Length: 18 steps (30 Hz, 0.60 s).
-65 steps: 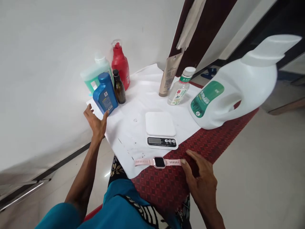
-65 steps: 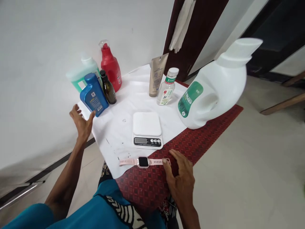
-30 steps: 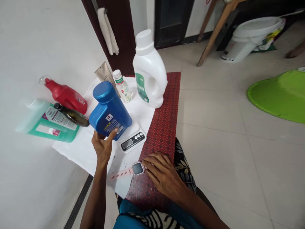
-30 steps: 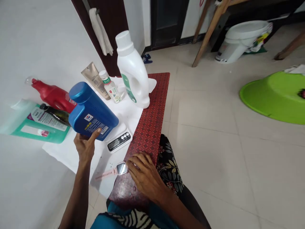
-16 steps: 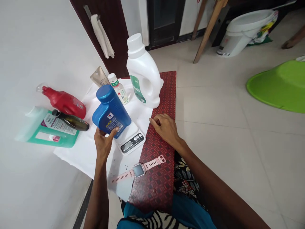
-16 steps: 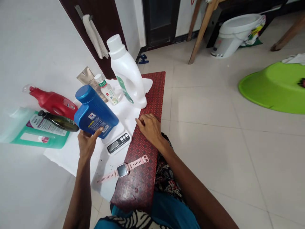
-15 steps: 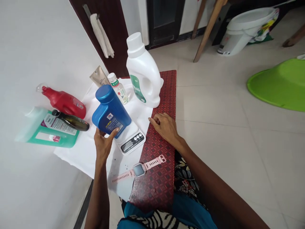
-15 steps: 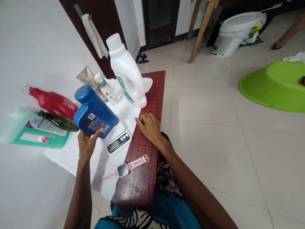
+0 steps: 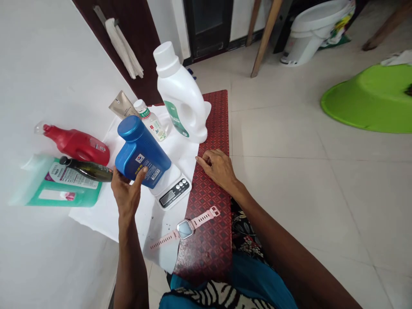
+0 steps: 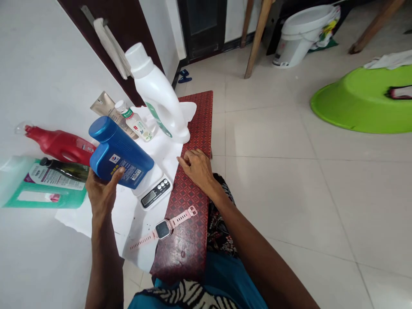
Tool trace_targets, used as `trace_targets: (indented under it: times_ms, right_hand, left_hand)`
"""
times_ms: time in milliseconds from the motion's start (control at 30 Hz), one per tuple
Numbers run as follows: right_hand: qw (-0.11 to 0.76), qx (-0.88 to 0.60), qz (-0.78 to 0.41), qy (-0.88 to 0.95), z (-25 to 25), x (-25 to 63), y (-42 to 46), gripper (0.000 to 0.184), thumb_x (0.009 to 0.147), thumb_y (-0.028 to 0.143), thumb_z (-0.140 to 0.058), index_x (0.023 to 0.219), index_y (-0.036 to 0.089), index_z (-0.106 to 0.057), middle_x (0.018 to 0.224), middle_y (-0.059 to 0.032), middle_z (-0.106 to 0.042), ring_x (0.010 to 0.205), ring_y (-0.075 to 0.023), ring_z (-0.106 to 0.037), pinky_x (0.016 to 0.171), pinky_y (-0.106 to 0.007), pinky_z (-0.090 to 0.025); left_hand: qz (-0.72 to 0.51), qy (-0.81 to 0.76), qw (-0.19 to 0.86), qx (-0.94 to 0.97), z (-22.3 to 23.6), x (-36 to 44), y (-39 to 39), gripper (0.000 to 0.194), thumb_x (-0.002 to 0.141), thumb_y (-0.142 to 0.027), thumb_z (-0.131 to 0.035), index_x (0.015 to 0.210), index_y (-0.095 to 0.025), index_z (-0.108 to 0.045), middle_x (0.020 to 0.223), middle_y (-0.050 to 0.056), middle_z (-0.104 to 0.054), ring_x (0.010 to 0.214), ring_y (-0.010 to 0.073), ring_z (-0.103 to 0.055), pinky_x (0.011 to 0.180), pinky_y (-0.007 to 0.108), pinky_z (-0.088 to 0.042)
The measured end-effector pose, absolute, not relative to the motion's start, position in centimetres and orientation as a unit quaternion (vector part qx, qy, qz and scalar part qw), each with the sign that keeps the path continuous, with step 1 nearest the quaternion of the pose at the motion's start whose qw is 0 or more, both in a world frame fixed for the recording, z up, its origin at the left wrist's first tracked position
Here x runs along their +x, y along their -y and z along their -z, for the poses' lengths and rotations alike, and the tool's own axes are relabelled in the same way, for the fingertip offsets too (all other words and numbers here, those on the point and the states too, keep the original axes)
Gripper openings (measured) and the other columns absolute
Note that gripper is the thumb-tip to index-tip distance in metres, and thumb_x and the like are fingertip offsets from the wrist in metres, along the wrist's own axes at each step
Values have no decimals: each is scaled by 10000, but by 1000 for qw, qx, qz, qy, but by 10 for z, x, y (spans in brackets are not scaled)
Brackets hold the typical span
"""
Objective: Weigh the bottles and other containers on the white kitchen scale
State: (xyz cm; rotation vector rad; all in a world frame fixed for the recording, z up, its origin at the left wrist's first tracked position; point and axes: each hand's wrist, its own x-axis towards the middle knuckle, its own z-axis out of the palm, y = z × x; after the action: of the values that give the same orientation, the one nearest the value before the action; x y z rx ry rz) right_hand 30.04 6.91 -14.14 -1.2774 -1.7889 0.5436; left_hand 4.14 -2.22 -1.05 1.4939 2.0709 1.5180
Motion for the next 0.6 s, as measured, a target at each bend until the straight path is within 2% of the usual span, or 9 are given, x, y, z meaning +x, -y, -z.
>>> trace_targets:
  times_ms: [133, 333, 433, 533, 600]
  right_hand:
    - [461, -515, -253, 676, 137, 305, -69, 411, 1077, 511, -528, 740, 280, -483, 767, -59, -671, 817, -258, -632, 865, -423, -504]
    - [539, -529, -287, 590, 139, 310, -66, 614, 1107, 770, -287, 885, 270, -566, 932, -99, -732, 924, -276, -679, 941, -454, -550]
    - [593, -527, -300, 530, 145, 309, -66, 765, 1067, 856, -202, 1165, 232, -636, 1148, -153, -746, 1034, -295, -711, 942, -486, -597]
    - [615, -494, -295, 539, 149, 309, -66, 892, 1045, 888, -194, 1481, 197, -552, 1426, -220, -679, 1256, -323, -693, 1041, -524, -597]
    - [599, -471, -284, 582, 148, 309, -65, 930, 1042, 891, -213, 1595, 192, -478, 1518, -227, -640, 1367, -340, -646, 1150, -562, -543]
  left_hand:
    - [-525, -673, 63, 518, 7, 43, 11, 581, 665, -559, -967, 986, -205, -637, 917, 3, -650, 838, 192, -636, 774, 331, -592]
    - [-504, -578, 189, 613, 3, 68, -17, 629, 625, -559, -1016, 1000, -204, -657, 931, 10, -653, 834, 180, -640, 763, 302, -588]
    - [-485, -529, 262, 646, 6, 90, -43, 675, 628, -623, -1010, 1038, -201, -678, 993, 48, -690, 933, 226, -683, 825, 337, -607]
    - [-463, -497, 307, 667, 9, 104, -72, 718, 613, -664, -1007, 1063, -197, -700, 1021, 66, -715, 999, 269, -716, 864, 372, -621]
    - [-451, -483, 330, 674, 11, 108, -89, 734, 595, -671, -1012, 1064, -196, -709, 1025, 65, -730, 1010, 282, -730, 877, 384, -631]
